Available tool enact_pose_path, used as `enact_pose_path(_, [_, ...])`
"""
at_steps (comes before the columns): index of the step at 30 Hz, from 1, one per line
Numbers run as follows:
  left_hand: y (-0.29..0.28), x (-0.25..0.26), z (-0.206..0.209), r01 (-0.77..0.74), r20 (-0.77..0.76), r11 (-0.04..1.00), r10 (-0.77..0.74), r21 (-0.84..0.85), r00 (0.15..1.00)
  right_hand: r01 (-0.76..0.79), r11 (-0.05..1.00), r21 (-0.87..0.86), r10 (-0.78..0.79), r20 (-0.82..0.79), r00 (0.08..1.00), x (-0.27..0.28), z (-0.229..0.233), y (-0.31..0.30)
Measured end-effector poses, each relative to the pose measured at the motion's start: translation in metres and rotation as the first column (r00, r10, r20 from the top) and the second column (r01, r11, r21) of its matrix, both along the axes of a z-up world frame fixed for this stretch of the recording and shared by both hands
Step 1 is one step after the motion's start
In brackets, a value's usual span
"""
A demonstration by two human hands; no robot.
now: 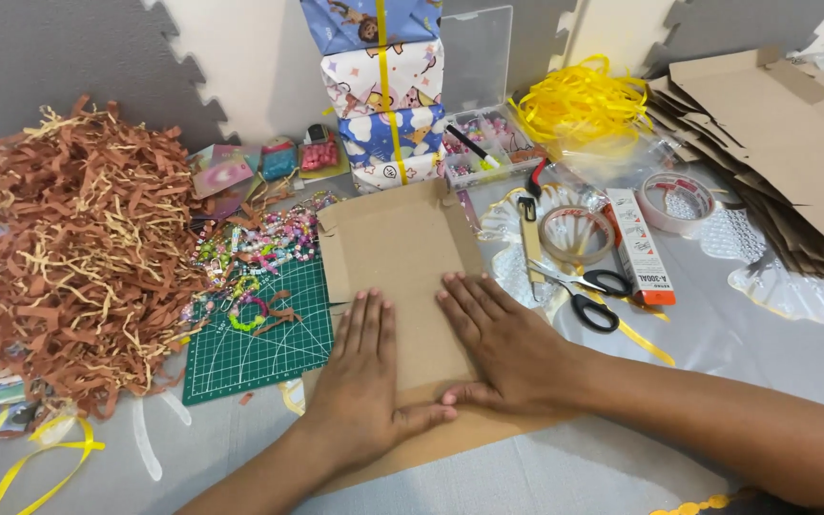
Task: Folding a flat cardboard template into a small box for packaging items.
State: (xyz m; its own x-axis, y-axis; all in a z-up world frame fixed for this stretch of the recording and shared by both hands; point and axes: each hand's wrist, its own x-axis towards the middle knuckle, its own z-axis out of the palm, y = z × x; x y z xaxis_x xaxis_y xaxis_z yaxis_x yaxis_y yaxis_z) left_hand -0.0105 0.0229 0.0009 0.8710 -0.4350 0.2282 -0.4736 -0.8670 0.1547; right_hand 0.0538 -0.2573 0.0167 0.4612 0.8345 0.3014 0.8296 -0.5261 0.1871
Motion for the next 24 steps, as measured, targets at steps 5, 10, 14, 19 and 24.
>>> enact_pose_path(5, [0.008, -0.002, -0.01, 0.007, 0.119, 0.999, -0.014, 0.054, 0.993, 0.03, 1.0, -0.005, -0.03, -0.036, 0.999, -0.002, 0.001, -0.021])
enact_pose_path(10, [-0.004, 0.006, -0.008, -0.119, -0.003, 0.987, 0.12, 0.105, 0.993, 0.106, 0.994, 0.031, -0.098, -0.193, 0.976, 0.007, 0.002, -0.019])
enact_pose_path(14, [-0.015, 0.019, 0.031, -0.046, 0.051, 0.999, 0.046, -0.012, 0.998, 0.05, 0.991, 0.125, -0.039, -0.095, 0.995, 0.009, 0.012, 0.008])
enact_pose_path(19, [0.004, 0.019, 0.05, -0.032, -0.27, 0.994, 0.059, 0.105, 0.961, 0.221, 0.959, -0.178, -0.251, -0.168, 0.953, 0.012, 0.015, -0.006])
enact_pose_path(24, [0.019, -0.004, 0.006, -0.131, 0.164, 0.974, 0.101, 0.186, 0.981, 0.177, 0.984, 0.001, -0.177, -0.001, 0.984, 0.01, 0.004, -0.034])
